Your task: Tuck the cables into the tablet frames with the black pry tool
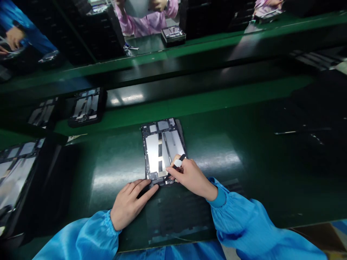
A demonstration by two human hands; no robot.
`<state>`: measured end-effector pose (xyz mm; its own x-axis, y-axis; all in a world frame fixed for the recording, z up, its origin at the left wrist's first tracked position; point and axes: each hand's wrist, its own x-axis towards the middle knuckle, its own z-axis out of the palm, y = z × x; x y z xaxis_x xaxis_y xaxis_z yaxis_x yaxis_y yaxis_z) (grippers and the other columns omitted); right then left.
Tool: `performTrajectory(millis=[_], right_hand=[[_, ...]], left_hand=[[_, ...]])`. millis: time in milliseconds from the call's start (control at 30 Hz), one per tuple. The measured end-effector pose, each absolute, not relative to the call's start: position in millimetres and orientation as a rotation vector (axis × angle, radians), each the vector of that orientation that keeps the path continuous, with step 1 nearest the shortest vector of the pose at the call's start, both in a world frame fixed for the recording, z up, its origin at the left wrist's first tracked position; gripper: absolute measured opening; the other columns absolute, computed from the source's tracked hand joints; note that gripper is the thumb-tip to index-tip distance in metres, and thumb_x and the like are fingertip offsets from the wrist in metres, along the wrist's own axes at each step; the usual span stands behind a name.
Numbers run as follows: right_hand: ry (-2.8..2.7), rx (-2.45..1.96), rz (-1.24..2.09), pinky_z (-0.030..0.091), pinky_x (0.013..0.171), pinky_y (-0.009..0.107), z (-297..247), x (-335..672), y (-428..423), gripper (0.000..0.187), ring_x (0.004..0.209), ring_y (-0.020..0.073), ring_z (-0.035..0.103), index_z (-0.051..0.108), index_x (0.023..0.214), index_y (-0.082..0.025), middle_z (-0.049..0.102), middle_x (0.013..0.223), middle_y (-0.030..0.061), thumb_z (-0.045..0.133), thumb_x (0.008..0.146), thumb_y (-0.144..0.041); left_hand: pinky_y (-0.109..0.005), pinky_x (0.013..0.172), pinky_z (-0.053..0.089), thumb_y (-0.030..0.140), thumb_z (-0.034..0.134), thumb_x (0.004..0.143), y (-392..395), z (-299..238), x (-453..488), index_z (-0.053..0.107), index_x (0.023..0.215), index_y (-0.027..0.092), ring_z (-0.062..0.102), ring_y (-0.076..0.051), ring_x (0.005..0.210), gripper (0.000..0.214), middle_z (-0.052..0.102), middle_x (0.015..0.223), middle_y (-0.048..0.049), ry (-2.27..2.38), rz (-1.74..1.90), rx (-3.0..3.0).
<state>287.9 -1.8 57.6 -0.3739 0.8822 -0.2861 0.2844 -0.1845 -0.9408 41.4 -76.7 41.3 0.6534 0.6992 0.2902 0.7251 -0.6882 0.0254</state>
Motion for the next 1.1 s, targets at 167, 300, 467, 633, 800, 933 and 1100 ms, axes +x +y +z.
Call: performTrajectory(millis=[167,300,467,633,800,933,1100], right_hand=[[-1.629,-1.32,1.561,0.053,0.053,0.027,58.2,288.1,-3.0,0.02,0.063,0.0205,0.07,0.057,0.078,-0.021,0.068,0.065,0.0004,0.064,0.088,-0.037],[-1.67,-1.317,1.517,0.051,0.054,0.027,58.8,287.4,-3.6,0.017,0.063,0.0195,0.069,0.056,0.079,-0.022,0.067,0.065,-0.0002,0.061,0.09,-0.034],[-1.699,-1.316,1.481,0.049,0.055,0.027,59.4,286.6,-3.6,0.018,0.061,0.0185,0.067,0.055,0.078,-0.022,0.067,0.065,-0.0003,0.059,0.091,-0.034],[-1.761,-1.337,1.416,0.049,0.053,0.027,59.7,287.4,-4.9,0.022,0.059,0.0181,0.064,0.053,0.077,-0.022,0.064,0.064,-0.0002,0.057,0.092,-0.037],[-1.71,-1.355,1.408,0.052,0.051,0.027,56.2,289.8,-4.1,0.021,0.057,0.019,0.065,0.053,0.077,-0.022,0.063,0.064,0.0008,0.056,0.093,-0.036],[-1.583,-1.281,1.372,0.055,0.048,0.026,54.3,288.8,-5.3,0.024,0.057,0.0187,0.067,0.056,0.077,-0.021,0.061,0.067,0.0003,0.06,0.09,-0.041],[-1.3,-1.33,0.876,0.057,0.049,0.029,54.1,289.7,-11.1,0.027,0.051,0.0176,0.067,0.059,0.074,-0.021,0.061,0.069,0.0004,0.065,0.085,-0.045]], left_hand=[[-0.033,0.081,0.047,0.017,0.037,0.101,-75.4,41.4,42.9,0.057,0.132,0.025,0.057,-0.022,0.103,0.038,0.063,0.116,-0.0097,-1.199,-0.414,-2.771],[-0.034,0.081,0.046,0.016,0.038,0.1,-74.9,41.2,41.8,0.058,0.131,0.024,0.056,-0.023,0.102,0.038,0.062,0.115,-0.0096,-1.201,-0.425,-2.767],[-0.035,0.08,0.046,0.015,0.037,0.1,-76.1,44.7,47.2,0.056,0.132,0.023,0.056,-0.024,0.101,0.039,0.06,0.115,-0.0104,-1.229,-0.379,-2.766],[-0.035,0.076,0.05,0.017,0.042,0.098,-74.7,47.1,58.5,0.052,0.136,0.03,0.057,-0.024,0.096,0.042,0.058,0.117,-0.0106,-1.335,-0.266,-2.738],[-0.034,0.088,0.051,0.015,0.042,0.099,-71.7,47.5,43.7,0.054,0.133,0.021,0.056,-0.022,0.107,0.037,0.054,0.133,-0.0116,-1.249,-0.436,-2.893],[-0.033,0.088,0.05,0.029,0.051,0.099,-69.3,50.7,44.4,0.06,0.124,0.019,0.056,-0.022,0.109,0.028,0.062,0.124,-0.0095,-1.202,-0.539,-2.85],[-0.03,0.075,0.048,0.046,0.055,0.095,-17.8,44.3,84.9,0.06,0.124,0.024,0.06,-0.019,0.09,0.036,0.066,0.107,-0.0049,-1.217,-0.431,-2.834]])
